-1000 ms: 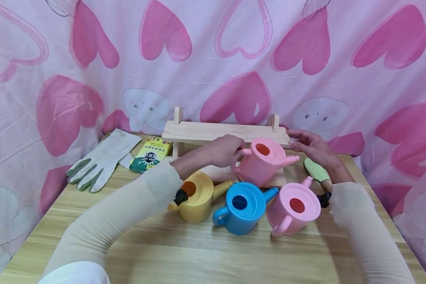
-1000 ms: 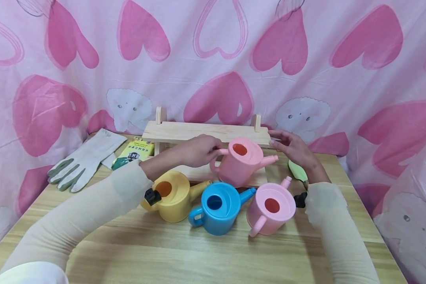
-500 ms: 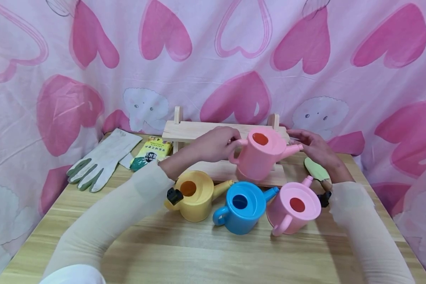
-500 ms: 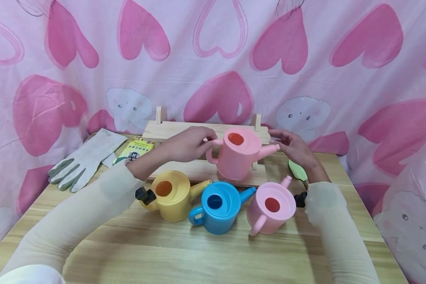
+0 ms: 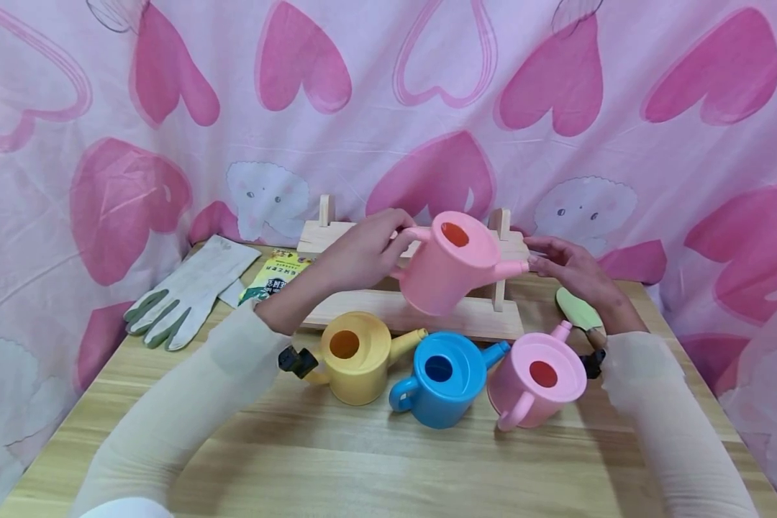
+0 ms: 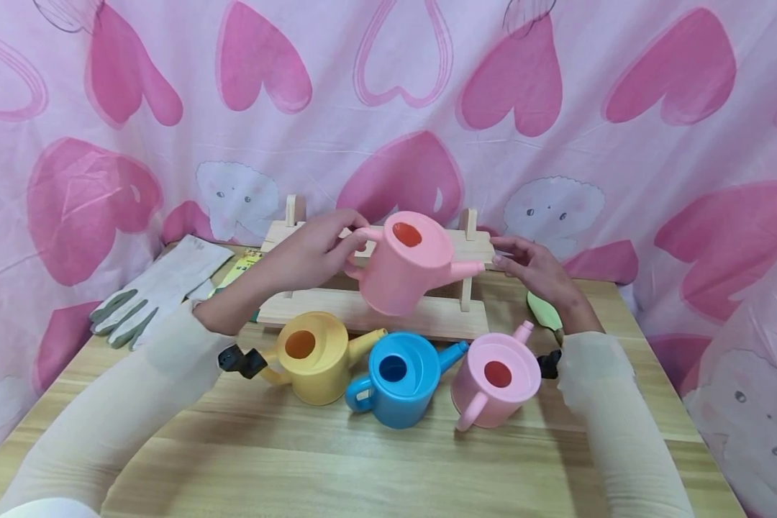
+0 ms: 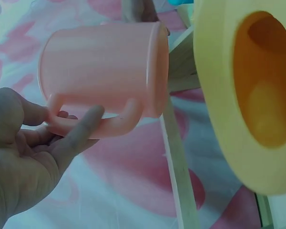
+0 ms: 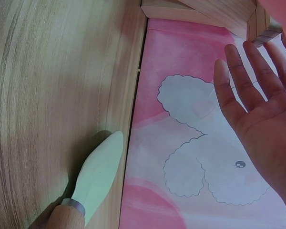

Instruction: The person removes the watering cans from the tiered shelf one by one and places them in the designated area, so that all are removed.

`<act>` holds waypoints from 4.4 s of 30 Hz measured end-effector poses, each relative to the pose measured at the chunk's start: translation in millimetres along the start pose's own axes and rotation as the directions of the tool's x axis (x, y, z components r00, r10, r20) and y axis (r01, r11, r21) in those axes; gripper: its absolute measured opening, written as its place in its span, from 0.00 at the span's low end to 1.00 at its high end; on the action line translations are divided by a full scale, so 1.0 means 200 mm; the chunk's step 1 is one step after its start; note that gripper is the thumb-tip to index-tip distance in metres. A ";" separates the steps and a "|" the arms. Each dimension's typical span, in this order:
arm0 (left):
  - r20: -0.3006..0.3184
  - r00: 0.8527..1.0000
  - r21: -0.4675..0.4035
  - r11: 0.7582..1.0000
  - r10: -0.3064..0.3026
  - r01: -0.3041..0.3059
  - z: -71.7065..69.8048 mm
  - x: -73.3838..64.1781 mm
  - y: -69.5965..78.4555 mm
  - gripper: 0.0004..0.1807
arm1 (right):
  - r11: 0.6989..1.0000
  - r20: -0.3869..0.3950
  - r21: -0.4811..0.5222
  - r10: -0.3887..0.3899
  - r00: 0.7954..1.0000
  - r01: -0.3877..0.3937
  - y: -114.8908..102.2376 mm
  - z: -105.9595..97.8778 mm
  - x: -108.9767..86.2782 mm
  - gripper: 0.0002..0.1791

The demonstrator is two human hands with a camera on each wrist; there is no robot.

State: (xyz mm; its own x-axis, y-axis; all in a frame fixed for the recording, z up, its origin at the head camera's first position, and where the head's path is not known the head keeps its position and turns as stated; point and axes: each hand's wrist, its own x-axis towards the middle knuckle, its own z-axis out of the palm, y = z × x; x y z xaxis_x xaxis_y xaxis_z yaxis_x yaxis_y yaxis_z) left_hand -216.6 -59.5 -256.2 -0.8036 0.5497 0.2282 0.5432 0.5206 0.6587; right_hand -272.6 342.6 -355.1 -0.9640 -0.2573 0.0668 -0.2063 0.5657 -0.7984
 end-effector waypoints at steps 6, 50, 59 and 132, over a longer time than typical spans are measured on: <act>-0.058 0.998 -0.048 0.999 -0.005 0.002 -0.05 -0.05 -0.01 0.12 | 1.000 0.005 -0.005 -0.013 1.000 0.013 0.00 0.00 0.00 0.30; -0.301 0.937 -0.140 0.980 -0.176 0.140 -0.29 -0.64 -0.26 0.12 | 1.000 -0.024 -0.008 0.007 1.000 -0.007 0.01 -0.01 -0.03 0.30; -0.347 0.928 -0.149 0.985 -0.138 0.090 -0.29 -0.77 -0.34 0.12 | 1.000 -0.026 -0.017 0.026 0.999 -0.026 0.00 -0.02 -0.03 0.30; -0.240 0.945 -0.448 0.889 -0.222 0.094 -0.03 -1.25 -0.67 0.11 | 0.999 -0.021 -0.006 0.031 0.999 -0.031 -0.02 0.01 -0.03 0.30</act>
State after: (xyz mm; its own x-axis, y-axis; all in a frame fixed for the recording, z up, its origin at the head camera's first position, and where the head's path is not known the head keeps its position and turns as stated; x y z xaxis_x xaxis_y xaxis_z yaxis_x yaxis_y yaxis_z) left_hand -89.9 -270.5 -396.5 -0.9382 0.2475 0.2418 0.2978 0.2216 0.9285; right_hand -265.8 340.5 -354.3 -0.9733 -0.2228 0.0547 -0.1772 0.5786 -0.7962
